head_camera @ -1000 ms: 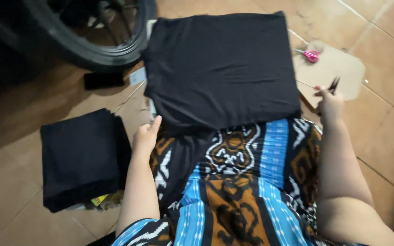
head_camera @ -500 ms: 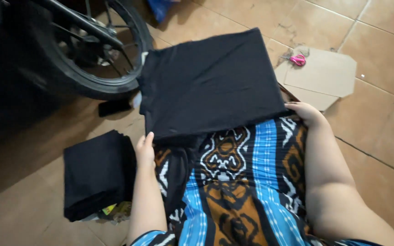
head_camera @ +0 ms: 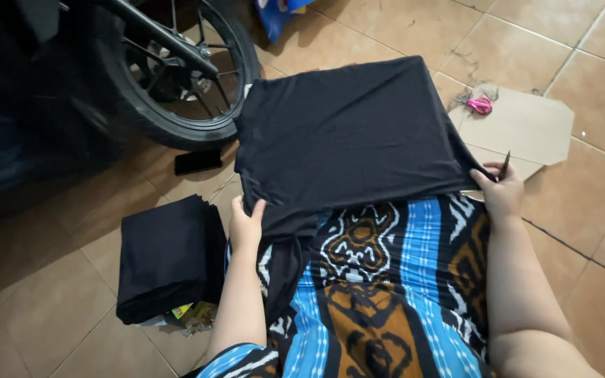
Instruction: Folding black t-shirts using a rectangular template to achieve uniform results on a tiled floor.
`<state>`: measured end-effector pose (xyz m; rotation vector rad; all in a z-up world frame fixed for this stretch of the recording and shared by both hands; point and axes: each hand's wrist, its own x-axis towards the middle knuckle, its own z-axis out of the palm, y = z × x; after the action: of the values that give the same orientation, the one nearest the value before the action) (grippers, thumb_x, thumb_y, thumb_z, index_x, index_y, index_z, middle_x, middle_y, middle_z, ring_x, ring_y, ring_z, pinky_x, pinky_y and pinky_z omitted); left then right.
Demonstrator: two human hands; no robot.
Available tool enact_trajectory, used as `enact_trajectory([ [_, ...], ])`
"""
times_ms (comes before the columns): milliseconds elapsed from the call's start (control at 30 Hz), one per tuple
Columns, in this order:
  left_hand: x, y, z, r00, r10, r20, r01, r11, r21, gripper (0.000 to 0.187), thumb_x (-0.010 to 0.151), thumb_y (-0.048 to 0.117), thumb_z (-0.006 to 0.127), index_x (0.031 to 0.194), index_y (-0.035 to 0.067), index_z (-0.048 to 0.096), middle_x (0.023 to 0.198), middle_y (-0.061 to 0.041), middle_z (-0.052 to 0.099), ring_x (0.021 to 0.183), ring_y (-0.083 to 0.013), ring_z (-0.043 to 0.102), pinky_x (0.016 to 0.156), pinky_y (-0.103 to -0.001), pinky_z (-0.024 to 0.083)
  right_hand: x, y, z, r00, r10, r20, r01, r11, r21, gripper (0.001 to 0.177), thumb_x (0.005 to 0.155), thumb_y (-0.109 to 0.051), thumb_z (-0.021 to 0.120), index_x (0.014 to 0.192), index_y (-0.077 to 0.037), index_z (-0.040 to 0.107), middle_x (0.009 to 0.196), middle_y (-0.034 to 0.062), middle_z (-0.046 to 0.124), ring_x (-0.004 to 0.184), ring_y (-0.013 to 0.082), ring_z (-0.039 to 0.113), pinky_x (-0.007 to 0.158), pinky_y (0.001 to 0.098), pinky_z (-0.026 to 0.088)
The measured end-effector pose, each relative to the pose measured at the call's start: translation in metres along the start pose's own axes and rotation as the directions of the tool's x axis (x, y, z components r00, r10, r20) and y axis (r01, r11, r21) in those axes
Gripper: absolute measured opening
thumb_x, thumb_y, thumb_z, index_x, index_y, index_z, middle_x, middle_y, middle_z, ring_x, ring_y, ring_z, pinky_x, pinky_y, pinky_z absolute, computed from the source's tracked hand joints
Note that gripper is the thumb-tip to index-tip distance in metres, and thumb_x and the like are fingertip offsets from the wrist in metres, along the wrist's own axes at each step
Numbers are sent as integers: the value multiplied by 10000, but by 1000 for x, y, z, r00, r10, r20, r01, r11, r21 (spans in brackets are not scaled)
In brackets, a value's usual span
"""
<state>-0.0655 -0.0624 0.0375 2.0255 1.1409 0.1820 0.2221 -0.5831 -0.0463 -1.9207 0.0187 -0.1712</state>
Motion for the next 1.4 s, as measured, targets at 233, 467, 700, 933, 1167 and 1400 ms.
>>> enact_trajectory([
  [233, 0, 5, -29, 992, -70, 107, 44, 971, 236, 890, 889, 495, 694, 1607, 176, 277, 1439, -136, 589, 1248, -328, 621, 1021, -431, 490, -20, -54, 1, 988, 137, 77, -116, 966, -233, 295, 898, -94, 807, 1150, -18, 674, 806, 35, 552, 676, 145, 507, 624, 266, 440],
  [467, 22, 61, -32, 893, 439, -99, -400, 875, 272, 610, 909, 279, 652, 1472, 114, 488, 1375, -180, 589, 1220, -390, 574, 1005, -472, 476, -15, -155, 33, 982, -186, 13, 183, 944, -274, 255, 1116, -96, 505, 1178, 9, 729, 995, 128, 670, 731, 225, 564, 645, 351, 449],
  [700, 129, 113, 59, 792, 608, 58, -562, 688, 459, 607, 934, 378, 596, 1482, 131, 508, 1591, -231, 383, 1449, -431, 383, 1095, -553, 386, 48, -195, 156, 774, -558, 301, 632, 653, -416, 427, 874, 14, 582, 1288, -20, 679, 1383, 162, 638, 1204, 378, 605, 982, 440, 498],
  [933, 225, 138, 94, 868, 492, 67, -451, 726, 519, 664, 980, 516, 503, 1563, 211, 413, 1669, -155, 255, 1532, -402, 212, 1185, -663, 193, 153, -136, 234, 714, -595, 369, 674, 442, -592, 493, 847, -68, 628, 1332, -94, 708, 1442, 133, 648, 1314, 401, 570, 1051, 445, 474],
  [1167, 240, 161, 77, 936, 342, 79, -332, 791, 515, 758, 978, 689, 391, 1615, 289, 291, 1704, -45, 176, 1547, -398, 150, 1164, -723, 183, 152, -149, 227, 830, -386, 403, 556, 500, -664, 626, 866, -87, 579, 1490, -120, 621, 1564, 119, 542, 1425, 365, 438, 1115, 561, 303],
  [1400, 276, 180, 92, 942, 303, -142, -233, 898, 372, 529, 974, 560, 406, 1363, 291, 643, 1575, -28, 436, 1445, -435, 360, 1106, -833, 74, 146, -155, 224, 829, -394, 397, 557, 525, -643, 690, 811, -36, 599, 1497, -102, 617, 1568, 146, 538, 1440, 375, 415, 1119, 573, 280],
])
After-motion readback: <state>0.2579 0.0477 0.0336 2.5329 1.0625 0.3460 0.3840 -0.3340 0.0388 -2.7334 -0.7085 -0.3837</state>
